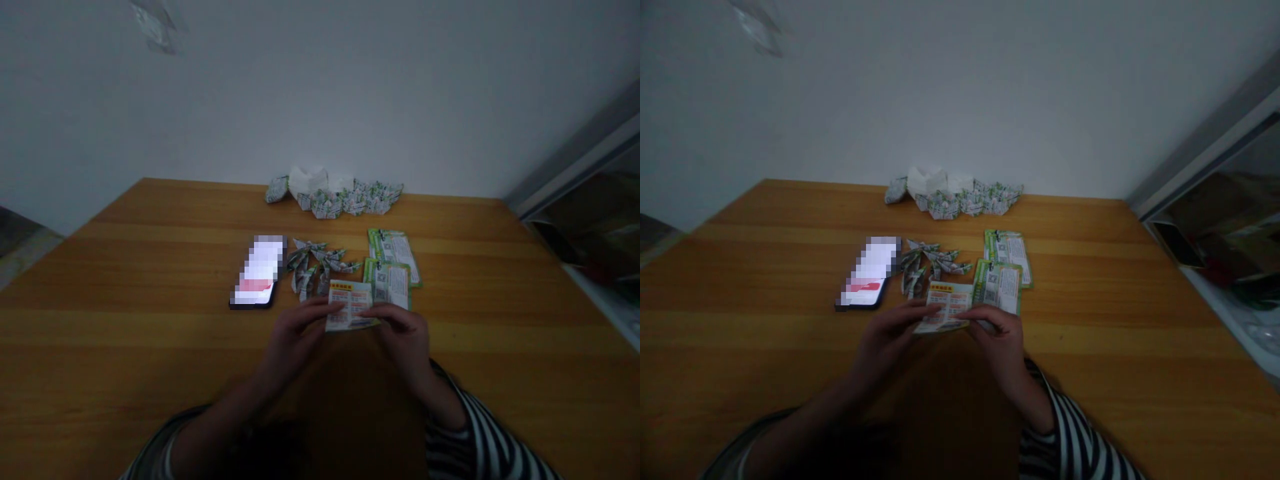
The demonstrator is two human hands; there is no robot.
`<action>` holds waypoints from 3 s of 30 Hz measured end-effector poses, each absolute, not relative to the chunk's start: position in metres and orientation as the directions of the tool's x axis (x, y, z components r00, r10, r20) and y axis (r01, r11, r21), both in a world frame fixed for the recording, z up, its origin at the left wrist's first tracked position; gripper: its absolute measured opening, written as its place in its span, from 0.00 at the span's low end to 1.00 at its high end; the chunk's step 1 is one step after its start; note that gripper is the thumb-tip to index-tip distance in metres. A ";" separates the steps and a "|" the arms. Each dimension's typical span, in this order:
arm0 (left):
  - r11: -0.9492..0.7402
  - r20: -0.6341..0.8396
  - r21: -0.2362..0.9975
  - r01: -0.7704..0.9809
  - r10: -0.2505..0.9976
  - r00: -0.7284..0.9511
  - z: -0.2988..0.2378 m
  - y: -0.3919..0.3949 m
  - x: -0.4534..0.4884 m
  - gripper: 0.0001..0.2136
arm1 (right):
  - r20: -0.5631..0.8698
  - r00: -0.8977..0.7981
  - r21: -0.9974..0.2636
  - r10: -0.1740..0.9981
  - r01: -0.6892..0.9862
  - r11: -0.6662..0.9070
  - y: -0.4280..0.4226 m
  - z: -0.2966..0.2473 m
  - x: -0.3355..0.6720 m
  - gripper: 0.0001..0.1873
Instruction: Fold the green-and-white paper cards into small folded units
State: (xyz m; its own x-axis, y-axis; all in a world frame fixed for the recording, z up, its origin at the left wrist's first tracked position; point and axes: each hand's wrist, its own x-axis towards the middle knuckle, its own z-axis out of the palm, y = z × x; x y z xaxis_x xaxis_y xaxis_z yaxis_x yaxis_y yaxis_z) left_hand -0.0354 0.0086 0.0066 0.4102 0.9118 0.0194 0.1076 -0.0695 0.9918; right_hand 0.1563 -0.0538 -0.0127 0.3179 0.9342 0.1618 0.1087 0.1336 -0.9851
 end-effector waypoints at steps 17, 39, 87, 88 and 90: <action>0.392 -0.375 0.916 -0.087 0.912 0.165 0.005 -0.002 -0.016 0.12 | 0.030 0.476 -0.994 0.879 0.109 -0.025 -0.055 -0.018 0.131 0.15; 0.374 -0.318 0.907 -0.195 0.910 0.266 -0.001 -0.006 -0.016 0.15 | 0.170 0.416 -0.950 0.893 0.309 0.037 -0.054 -0.018 0.134 0.15; 0.264 -0.224 0.954 -0.145 0.943 0.246 0.010 0.003 -0.016 0.20 | 0.546 0.051 -0.530 0.836 0.794 0.298 -0.056 -0.016 0.144 0.16; 0.274 -0.226 0.949 -0.153 0.935 0.274 0.009 0.003 -0.015 0.20 | 0.550 0.072 -0.546 0.832 0.785 0.293 -0.057 -0.016 0.142 0.16; 0.293 -0.228 0.948 -0.124 0.897 0.378 0.006 0.003 -0.014 0.15 | 0.558 0.117 -0.573 0.822 0.771 0.279 -0.058 -0.017 0.140 0.16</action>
State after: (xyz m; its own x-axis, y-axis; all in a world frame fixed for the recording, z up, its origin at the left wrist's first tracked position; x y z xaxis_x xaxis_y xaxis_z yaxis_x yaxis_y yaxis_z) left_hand -0.0140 0.0028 0.0057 0.3776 0.8974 -0.2281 -0.1241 0.2932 0.9480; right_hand 0.1396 -0.0578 -0.0171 0.1169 0.8215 0.5581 0.7707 0.2793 -0.5727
